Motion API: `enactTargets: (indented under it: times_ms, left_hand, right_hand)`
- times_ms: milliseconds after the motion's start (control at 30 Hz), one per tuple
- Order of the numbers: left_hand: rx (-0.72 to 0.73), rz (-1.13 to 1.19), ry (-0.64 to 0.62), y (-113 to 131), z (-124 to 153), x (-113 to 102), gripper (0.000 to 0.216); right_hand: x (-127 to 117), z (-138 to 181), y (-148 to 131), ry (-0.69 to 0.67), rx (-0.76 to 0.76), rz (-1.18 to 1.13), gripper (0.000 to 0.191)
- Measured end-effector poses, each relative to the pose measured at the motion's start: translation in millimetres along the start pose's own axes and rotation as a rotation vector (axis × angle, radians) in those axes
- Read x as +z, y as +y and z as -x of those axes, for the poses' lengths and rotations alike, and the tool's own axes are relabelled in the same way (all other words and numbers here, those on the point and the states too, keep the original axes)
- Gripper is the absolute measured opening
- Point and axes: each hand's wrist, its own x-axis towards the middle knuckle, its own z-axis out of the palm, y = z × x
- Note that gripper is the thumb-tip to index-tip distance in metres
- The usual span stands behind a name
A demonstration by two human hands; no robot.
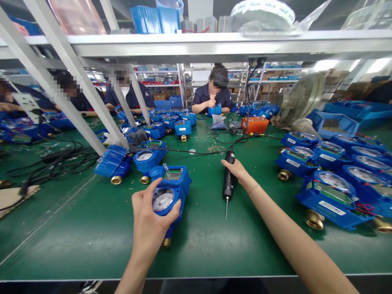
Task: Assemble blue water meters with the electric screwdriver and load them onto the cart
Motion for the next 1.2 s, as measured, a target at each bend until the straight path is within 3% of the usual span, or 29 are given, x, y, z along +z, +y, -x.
enactTargets:
  times_ms: [100, 267, 367, 500, 567, 633, 700, 767, 833, 900, 967, 1033, 1200]
  left_hand:
    - [0.028, -0.02, -0.025, 1, 0, 0, 0.079]
    - [0.082, -0.108, -0.067, 1, 8, 4, 0.084]
    - [0.1, -0.166, -0.137, -8, 5, -6, 0.088]
    - [0.159, -0.213, -0.253, -16, -27, -33, 0.087]
    - [0.311, -0.297, -0.286, -15, -55, -42, 0.082]
    - [0.496, -0.346, -0.45, -9, -84, -44, 0.076]
    - [0.657, -0.371, -0.664, 0, -109, -39, 0.073]
    - [0.782, -0.422, -0.843, 10, -128, -30, 0.069]
    - [0.852, -0.492, -0.966, 22, -140, -19, 0.066]
    - [0.874, -0.553, -1.063, 32, -147, -10, 0.066]
    - [0.882, -0.62, -1.103, 39, -151, -2, 0.067]
    - [0.908, -0.681, -1.087, 43, -153, 4, 0.064]
    - [0.985, -0.692, -1.007, 37, -156, 11, 0.061]
  right_hand:
    - [-6, -1, 8, 0.106, -0.035, 0.195, 0.041]
    - [-12, -3, 17, 0.169, -0.126, 0.422, 0.04]
    - [-12, -1, 23, 0.226, -0.17, 0.492, 0.051]
    - [-5, 17, 23, 0.283, -0.251, 0.534, 0.063]
    - [2, 31, 17, 0.273, -0.336, 0.586, 0.061]
    - [9, 47, 6, 0.263, -0.474, 0.643, 0.055]
    - [18, 65, -8, 0.183, -0.632, 0.594, 0.046]
    - [31, 84, -22, -0.063, -0.726, 0.395, 0.046]
    - [48, 102, -35, -0.411, -0.667, 0.113, 0.058]
    - [68, 117, -43, -0.659, -0.501, -0.165, 0.074]
    - [86, 128, -46, -0.732, -0.343, -0.376, 0.082]
    - [97, 133, -46, -0.711, -0.251, -0.493, 0.084]
    - [101, 136, -45, -0.669, -0.214, -0.573, 0.085]
